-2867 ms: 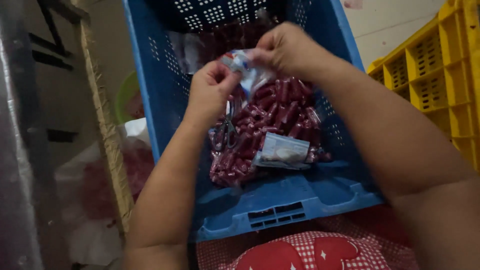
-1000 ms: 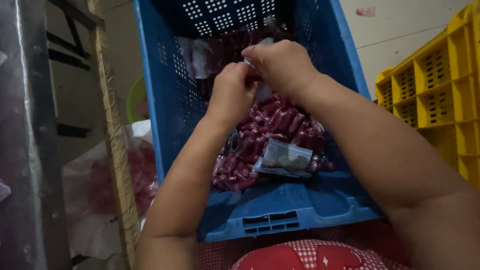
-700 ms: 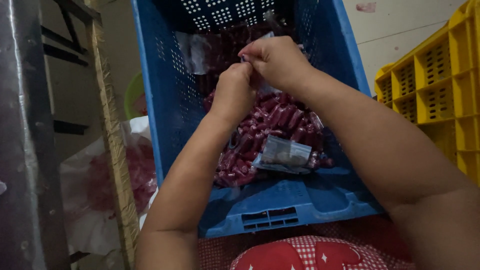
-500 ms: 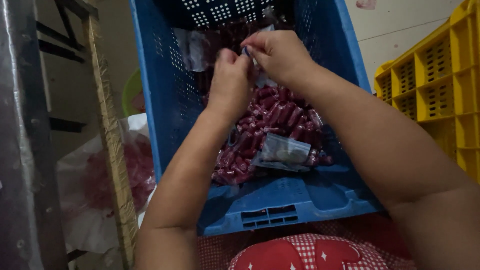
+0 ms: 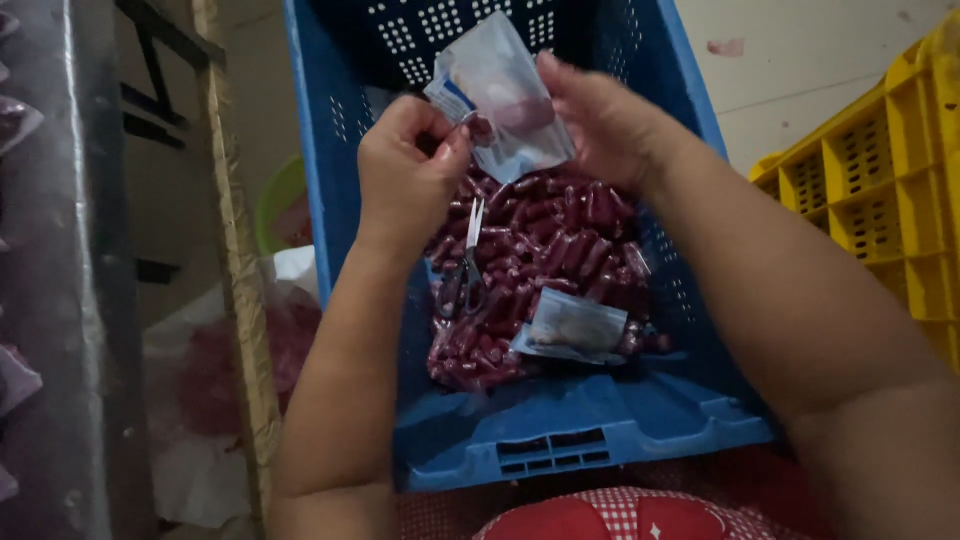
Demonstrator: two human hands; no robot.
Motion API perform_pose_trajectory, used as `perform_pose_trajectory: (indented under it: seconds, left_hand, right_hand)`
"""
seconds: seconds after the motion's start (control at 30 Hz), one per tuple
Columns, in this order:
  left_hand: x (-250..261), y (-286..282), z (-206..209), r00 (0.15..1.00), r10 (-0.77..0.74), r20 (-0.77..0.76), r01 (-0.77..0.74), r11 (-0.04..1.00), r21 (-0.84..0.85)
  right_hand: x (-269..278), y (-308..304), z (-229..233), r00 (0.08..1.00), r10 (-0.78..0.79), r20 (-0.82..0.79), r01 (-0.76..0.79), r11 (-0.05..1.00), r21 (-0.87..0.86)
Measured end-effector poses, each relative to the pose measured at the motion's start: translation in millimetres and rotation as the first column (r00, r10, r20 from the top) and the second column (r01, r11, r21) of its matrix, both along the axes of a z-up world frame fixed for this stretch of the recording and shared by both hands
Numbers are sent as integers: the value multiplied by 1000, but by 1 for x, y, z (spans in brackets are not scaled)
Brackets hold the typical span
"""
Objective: The person is sorting and packing small individual packets and larger bags of meat sticks into a blue plastic crate.
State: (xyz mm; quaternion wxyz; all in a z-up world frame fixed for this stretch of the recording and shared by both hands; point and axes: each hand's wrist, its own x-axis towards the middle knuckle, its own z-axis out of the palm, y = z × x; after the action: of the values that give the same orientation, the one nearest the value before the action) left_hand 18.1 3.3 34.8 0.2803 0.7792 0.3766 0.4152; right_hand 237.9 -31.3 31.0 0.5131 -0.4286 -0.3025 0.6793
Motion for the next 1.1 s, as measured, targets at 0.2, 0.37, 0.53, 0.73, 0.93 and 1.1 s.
perform_pose_trajectory:
  seconds: [0.2, 0.37, 0.53, 0.73, 0.93, 1.1]
  left_hand:
    - [-1, -3, 7, 986, -124, 111, 137, 983, -123]
    - [-2, 9, -16, 985, -90, -150, 82, 995, -58]
    - [0, 2, -9, 979, -130, -158, 122, 991, -57]
    - [-6, -2, 18, 977, 18, 210, 57, 937, -345]
    - [-13, -2, 19, 986, -160, -48, 152, 979, -133]
    - [-1, -10, 19, 869, -97, -486, 164, 982, 98]
  right_hand:
    - [-1, 5, -24, 999, 34, -32, -36, 998, -55]
    - [-2, 10, -34, 998, -64, -1, 64, 997, 41]
    - [-4, 10, -38, 999, 5, -42, -7, 999, -47]
    - [-3, 12, -28, 990, -68, -126, 61, 996, -59]
    - [6, 13, -34, 984, -29, -175, 30, 1000, -1]
    - [5, 8, -30, 992, 72, -100, -72, 997, -2]
